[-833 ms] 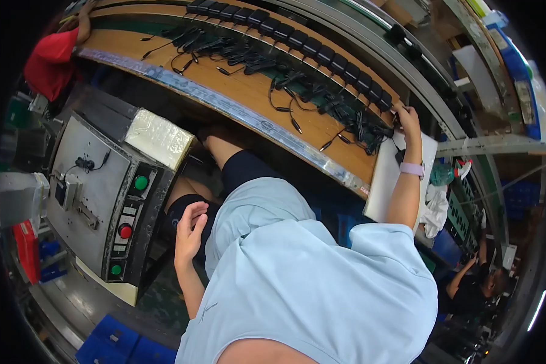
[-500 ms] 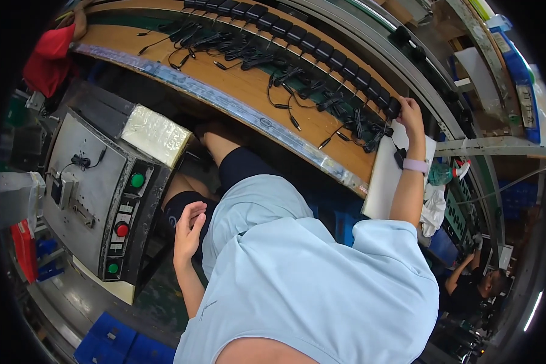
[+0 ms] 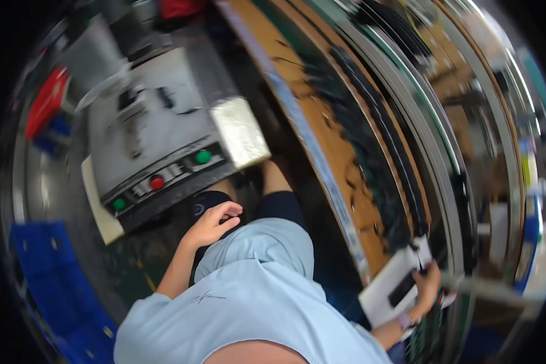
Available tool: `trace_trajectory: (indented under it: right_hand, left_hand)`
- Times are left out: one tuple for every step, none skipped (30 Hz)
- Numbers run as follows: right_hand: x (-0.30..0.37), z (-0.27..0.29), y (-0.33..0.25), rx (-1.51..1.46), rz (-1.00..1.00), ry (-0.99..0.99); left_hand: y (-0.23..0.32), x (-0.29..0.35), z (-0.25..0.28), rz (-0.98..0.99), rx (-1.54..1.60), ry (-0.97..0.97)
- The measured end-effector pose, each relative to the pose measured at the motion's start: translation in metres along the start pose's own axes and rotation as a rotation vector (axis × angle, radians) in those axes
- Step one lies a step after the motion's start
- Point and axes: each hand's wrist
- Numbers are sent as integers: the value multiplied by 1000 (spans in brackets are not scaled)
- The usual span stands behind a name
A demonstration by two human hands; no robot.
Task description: Operate a manual press machine to assemble plastic housings onto electronic components.
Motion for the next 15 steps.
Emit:
trace_trajectory:
  right_hand:
    - [3, 25, -1, -2, 66, 59]
    - [7, 61, -26, -3, 9, 83]
    - [-2, 69, -12, -27, 122, 224]
    - [-1, 102, -39, -89, 48, 205]
    - [-4, 129, -46, -111, 57, 235]
    - [-6, 151, -53, -132, 64, 265]
    - [-7, 172, -63, -124, 96, 274]
    - [-8, 188, -72, -118, 41, 435]
    - [-17, 196, -70, -128, -4, 590]
    - [-42, 198, -55, -274, 43, 755]
    - [-69, 200, -43, -428, 90, 912]
    - [-74, 210, -69, -432, 120, 917]
    - [-81, 218, -98, -540, 249, 1057]
    - [-84, 224, -132, -648, 378, 1195]
    - [-88, 227, -159, -820, 393, 1170]
  left_hand:
    - [9, 6, 8, 3, 5, 28]
    - [17, 7, 19, -13, 12, 91]
    - [25, 10, 31, -82, 56, 127]
    - [33, 17, 42, -149, 99, 152]
    - [44, 23, 55, -146, 112, 245]
    - [45, 23, 70, -215, 89, 371]
    - [48, 20, 89, -293, 55, 480]
    - [50, 16, 110, -369, 20, 588]
    - [56, 20, 131, -290, -30, 721]
    - [60, 20, 151, -371, -177, 873]
    - [51, 17, 180, -375, -200, 991]
    - [48, 8, 203, -440, -221, 1069]
    - [45, 2, 225, -503, -245, 1149]
    - [41, -7, 247, -435, -287, 1241]
    - [43, -13, 259, -428, -354, 1302]
Point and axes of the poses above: each hand's wrist, its own x-axis away from the middle knuckle, its own z-axis out of the back of the hand, y = z × x, and after that the axes turned 7 degrees about x, right-handed
